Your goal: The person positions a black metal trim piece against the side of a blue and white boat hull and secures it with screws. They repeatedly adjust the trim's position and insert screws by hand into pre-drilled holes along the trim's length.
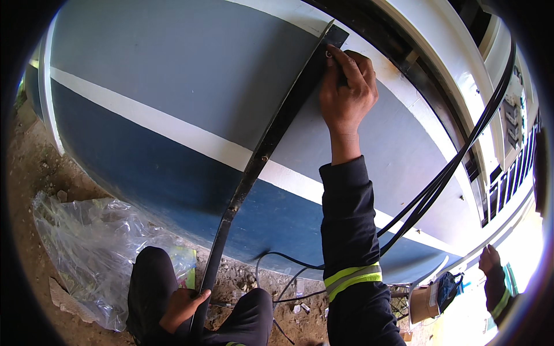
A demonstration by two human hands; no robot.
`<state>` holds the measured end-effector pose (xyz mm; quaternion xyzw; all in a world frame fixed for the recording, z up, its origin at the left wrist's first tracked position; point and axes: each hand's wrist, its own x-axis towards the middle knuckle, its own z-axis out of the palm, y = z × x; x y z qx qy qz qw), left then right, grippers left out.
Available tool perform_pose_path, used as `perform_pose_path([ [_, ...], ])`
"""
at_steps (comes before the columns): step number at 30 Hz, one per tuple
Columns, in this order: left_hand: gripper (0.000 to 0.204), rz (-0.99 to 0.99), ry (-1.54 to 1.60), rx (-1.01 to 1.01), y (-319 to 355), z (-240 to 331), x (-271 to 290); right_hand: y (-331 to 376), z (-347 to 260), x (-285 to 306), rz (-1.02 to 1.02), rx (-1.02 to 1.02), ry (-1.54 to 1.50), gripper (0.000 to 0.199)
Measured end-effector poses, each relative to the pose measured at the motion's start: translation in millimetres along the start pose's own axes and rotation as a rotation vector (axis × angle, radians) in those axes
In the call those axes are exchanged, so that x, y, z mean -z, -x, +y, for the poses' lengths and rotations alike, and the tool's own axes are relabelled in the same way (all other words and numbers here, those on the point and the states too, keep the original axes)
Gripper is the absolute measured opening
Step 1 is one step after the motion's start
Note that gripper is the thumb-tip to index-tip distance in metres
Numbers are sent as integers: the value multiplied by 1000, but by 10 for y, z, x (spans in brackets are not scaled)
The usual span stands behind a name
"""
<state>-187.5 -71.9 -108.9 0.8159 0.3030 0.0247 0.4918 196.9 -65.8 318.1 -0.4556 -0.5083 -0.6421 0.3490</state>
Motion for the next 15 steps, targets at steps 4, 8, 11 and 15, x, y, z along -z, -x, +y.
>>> perform_pose_path([
  [4,44,-38,91,-1,-30,-174,-102,5,-5,-24,23,-24,-11,19],
  [8,35,-68,198,-53,-36,-278,-166,4,-13,-47,45,-28,11,9],
  [11,31,-62,263,80,-22,-240,-162,-3,-16,-54,48,-37,5,11],
  [15,28,-61,292,167,16,-89,-95,-16,-32,-35,25,-73,-1,14],
])
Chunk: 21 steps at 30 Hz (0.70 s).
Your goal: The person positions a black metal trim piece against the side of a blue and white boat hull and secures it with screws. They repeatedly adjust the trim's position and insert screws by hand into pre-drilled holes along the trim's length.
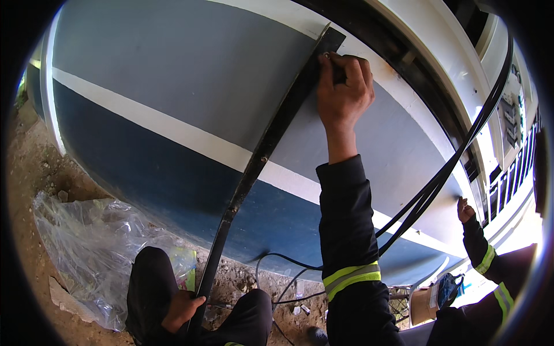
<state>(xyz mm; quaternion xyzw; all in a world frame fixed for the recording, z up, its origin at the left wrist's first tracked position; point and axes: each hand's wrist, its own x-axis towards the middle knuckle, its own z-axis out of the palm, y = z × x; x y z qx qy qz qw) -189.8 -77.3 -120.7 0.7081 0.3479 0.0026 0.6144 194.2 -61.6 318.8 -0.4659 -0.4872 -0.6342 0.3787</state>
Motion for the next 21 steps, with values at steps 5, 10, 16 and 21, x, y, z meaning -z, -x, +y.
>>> perform_pose_path([
  [5,29,6,58,0,71,129,31,-20,-25,34,-29,28,10,15],
  [10,32,3,22,-21,40,84,32,-11,-26,30,-26,16,-15,14],
  [16,36,75,-160,-95,-53,-113,67,47,1,39,63,-82,-76,15],
  [21,38,38,-206,-92,-214,-247,321,81,-3,52,118,-155,-55,14],
])
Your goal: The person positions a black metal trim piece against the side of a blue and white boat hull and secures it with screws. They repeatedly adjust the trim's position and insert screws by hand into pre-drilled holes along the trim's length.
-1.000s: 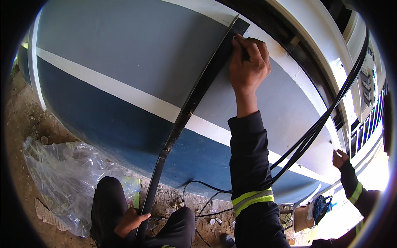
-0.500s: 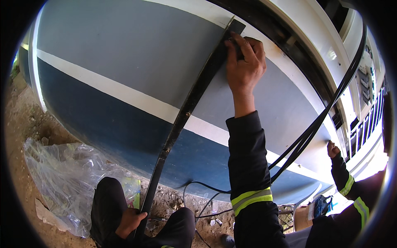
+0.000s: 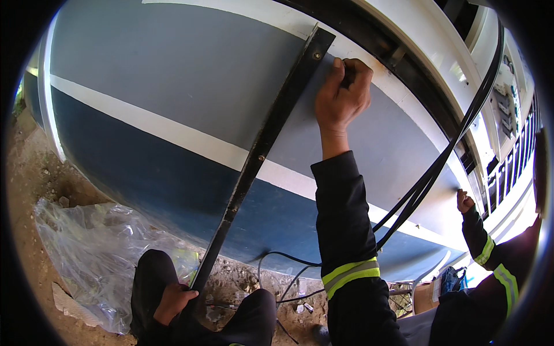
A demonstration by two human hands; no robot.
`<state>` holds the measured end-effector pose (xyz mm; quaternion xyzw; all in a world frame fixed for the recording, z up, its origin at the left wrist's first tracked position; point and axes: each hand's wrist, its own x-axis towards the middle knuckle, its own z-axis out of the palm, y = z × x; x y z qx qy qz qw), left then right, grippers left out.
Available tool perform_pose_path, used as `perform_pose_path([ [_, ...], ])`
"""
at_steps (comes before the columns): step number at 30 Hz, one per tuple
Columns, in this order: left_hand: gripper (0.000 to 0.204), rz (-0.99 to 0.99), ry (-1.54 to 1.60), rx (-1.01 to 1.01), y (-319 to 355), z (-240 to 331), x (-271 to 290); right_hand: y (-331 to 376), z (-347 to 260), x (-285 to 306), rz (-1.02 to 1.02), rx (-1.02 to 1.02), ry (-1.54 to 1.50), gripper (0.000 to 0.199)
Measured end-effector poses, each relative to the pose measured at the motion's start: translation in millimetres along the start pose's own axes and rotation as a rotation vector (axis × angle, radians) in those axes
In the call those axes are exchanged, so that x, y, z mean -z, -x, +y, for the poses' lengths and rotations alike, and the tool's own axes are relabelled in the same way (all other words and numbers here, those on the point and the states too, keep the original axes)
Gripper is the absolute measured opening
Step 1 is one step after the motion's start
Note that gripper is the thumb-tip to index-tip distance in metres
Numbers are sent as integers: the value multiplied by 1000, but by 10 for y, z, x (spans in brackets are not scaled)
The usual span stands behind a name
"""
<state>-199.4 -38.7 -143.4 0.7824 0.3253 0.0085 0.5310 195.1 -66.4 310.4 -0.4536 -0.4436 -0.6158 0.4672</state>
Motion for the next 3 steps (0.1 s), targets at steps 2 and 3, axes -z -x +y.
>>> perform_pose_path([
  [2,39,38,56,-2,-7,-38,-52,-9,-22,7,39,17,41,14],
  [3,40,48,58,-3,-2,-57,-67,-18,-31,28,44,17,42,14],
])
